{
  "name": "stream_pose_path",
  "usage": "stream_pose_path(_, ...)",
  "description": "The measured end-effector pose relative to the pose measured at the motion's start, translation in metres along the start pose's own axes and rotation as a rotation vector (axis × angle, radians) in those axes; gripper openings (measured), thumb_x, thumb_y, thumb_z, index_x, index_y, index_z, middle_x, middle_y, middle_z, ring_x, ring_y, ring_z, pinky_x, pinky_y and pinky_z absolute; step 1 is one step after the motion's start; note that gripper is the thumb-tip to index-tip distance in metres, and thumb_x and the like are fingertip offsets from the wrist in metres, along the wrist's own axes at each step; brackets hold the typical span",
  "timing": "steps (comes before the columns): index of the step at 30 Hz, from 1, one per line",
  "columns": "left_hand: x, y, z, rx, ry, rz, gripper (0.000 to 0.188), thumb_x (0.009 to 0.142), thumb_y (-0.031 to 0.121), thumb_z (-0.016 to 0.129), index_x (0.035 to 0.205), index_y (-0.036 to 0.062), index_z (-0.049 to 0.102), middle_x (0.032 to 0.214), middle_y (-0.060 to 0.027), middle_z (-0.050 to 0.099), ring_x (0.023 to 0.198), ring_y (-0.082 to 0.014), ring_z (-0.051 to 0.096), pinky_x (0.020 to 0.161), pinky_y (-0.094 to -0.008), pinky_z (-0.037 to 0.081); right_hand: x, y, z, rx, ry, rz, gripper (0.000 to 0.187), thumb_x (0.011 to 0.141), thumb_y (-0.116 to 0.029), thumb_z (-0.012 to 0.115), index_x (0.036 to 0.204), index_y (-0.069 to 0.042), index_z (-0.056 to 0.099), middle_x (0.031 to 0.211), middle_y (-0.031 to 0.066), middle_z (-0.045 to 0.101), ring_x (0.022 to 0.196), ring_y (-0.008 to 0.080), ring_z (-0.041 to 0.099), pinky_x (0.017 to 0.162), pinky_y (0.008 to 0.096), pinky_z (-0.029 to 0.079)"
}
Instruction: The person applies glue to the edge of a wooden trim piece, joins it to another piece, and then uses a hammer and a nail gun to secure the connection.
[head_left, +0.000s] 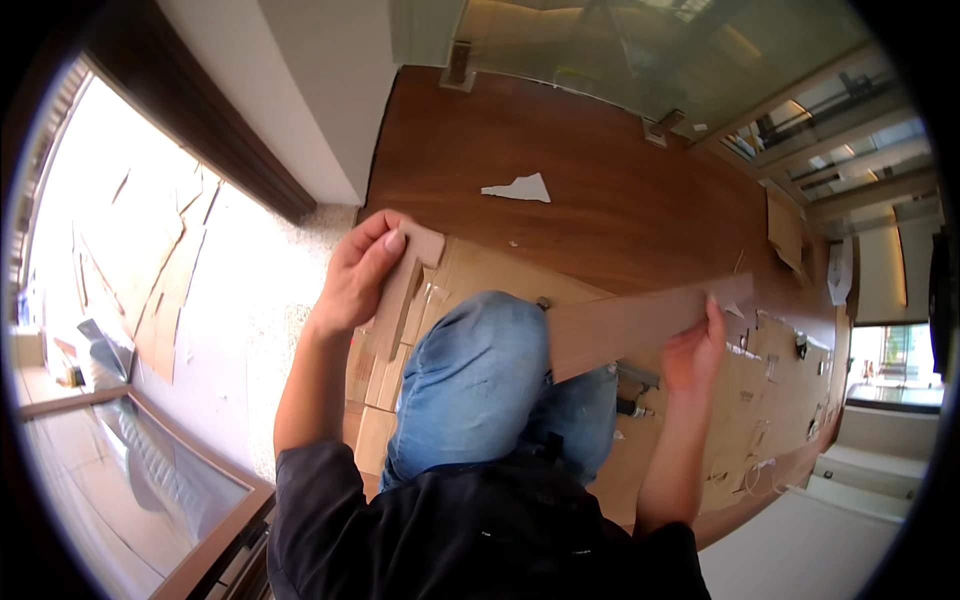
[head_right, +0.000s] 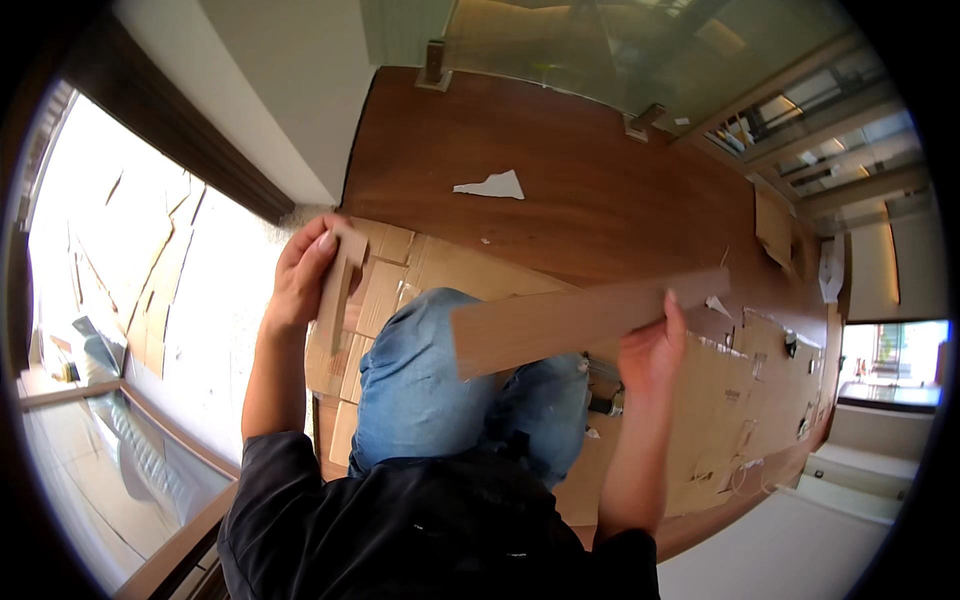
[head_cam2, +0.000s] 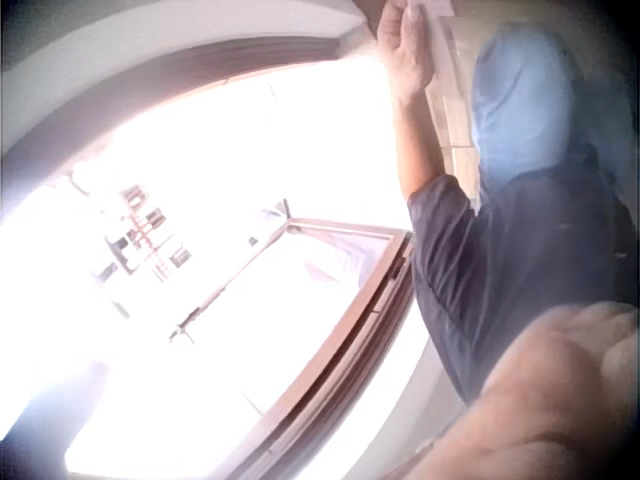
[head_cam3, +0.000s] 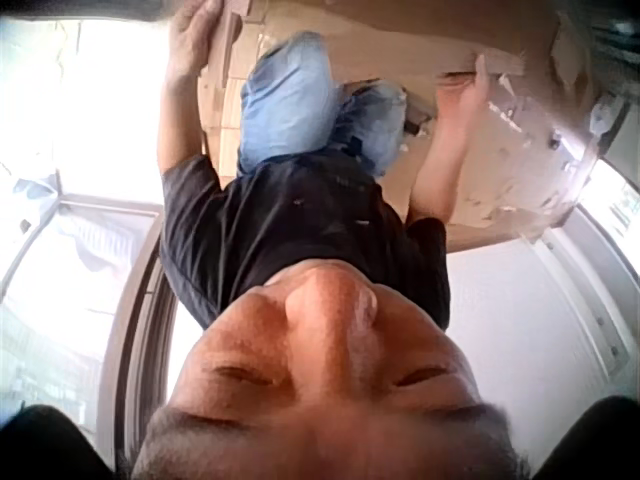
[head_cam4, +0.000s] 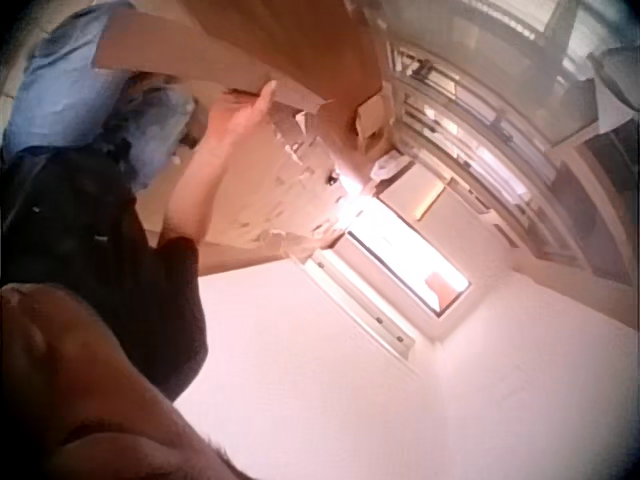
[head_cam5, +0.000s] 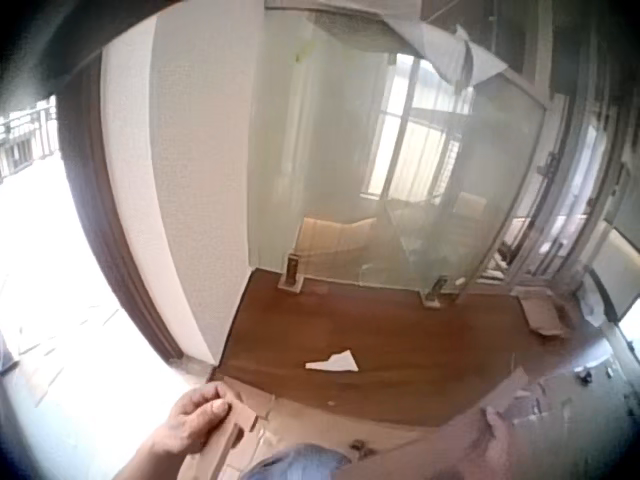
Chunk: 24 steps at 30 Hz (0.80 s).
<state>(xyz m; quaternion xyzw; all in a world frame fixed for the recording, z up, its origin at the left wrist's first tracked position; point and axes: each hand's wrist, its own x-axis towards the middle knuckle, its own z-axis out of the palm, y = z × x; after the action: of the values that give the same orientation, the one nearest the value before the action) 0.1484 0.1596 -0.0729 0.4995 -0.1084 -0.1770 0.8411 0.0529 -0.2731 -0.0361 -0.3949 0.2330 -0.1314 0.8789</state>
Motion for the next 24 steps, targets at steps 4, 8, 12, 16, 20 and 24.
stream_pose_path(4,-0.024,0.036,0.079,0.095,-0.277,0.035,0.024,0.103,0.025,0.063,0.110,0.0022,0.065,0.107,-0.0067,0.066,0.096,-0.0137,0.061,0.086,-0.0290,0.050,0.017,0.006,0.005,0.015,-0.146,0.193,0.031,0.098,-0.027,0.068,0.122,-0.009,0.063,0.114,0.0069,0.070,0.105,0.0238,0.067,0.092,0.0418,0.055)
stream_pose_path(8,-0.020,0.044,0.155,0.578,-0.542,0.396,0.020,0.090,0.026,0.078,0.096,0.0075,0.077,0.135,-0.0213,0.054,0.125,-0.0361,0.055,0.104,-0.0441,0.044,0.009,0.010,0.029,-0.117,-0.118,0.411,0.031,0.099,-0.031,0.067,0.116,-0.006,0.065,0.105,0.0090,0.071,0.089,0.0221,0.070,0.077,0.0377,0.058)
stream_pose_path(12,-0.013,0.040,0.205,0.942,-0.532,0.727,0.026,0.083,0.035,0.080,0.090,0.0097,0.077,0.153,-0.0231,0.045,0.138,-0.0417,0.046,0.109,-0.0515,0.038,-0.005,0.027,0.031,-0.046,-0.266,0.543,0.033,0.101,-0.036,0.064,0.115,-0.005,0.065,0.105,0.0094,0.071,0.087,0.0192,0.070,0.074,0.0347,0.059)
stream_pose_path(16,0.004,0.036,0.233,0.997,-0.734,0.817,0.026,0.077,0.034,0.082,0.087,0.0100,0.076,0.129,-0.0125,0.069,0.129,-0.0383,0.057,0.107,-0.0525,0.041,-0.069,0.001,0.070,-0.092,-0.483,0.386,0.041,0.105,-0.041,0.056,0.123,-0.004,0.063,0.115,0.0101,0.068,0.105,0.0161,0.065,0.089,0.0344,0.055)
stream_pose_path(20,0.016,0.030,0.247,0.929,-0.777,0.914,0.028,0.077,0.028,0.083,0.091,0.0057,0.074,0.124,-0.0125,0.070,0.109,-0.0340,0.069,0.097,-0.0459,0.051,-0.062,0.023,0.053,-0.251,-0.576,0.145,0.049,0.108,-0.045,0.047,0.131,-0.002,0.056,0.125,0.0103,0.061,0.115,0.0158,0.058,0.097,0.0331,0.047)
stream_pose_path(24,0.026,0.042,0.229,1.011,-0.386,0.928,0.028,0.075,0.017,0.083,0.098,0.0040,0.074,0.120,-0.0133,0.069,0.103,-0.0321,0.069,0.085,-0.0411,0.057,-0.033,0.046,0.031,-0.313,-0.342,0.367,0.049,0.106,-0.053,0.050,0.101,-0.006,0.063,0.081,0.0046,0.067,0.067,0.0130,0.065,0.056,0.0282,0.052)
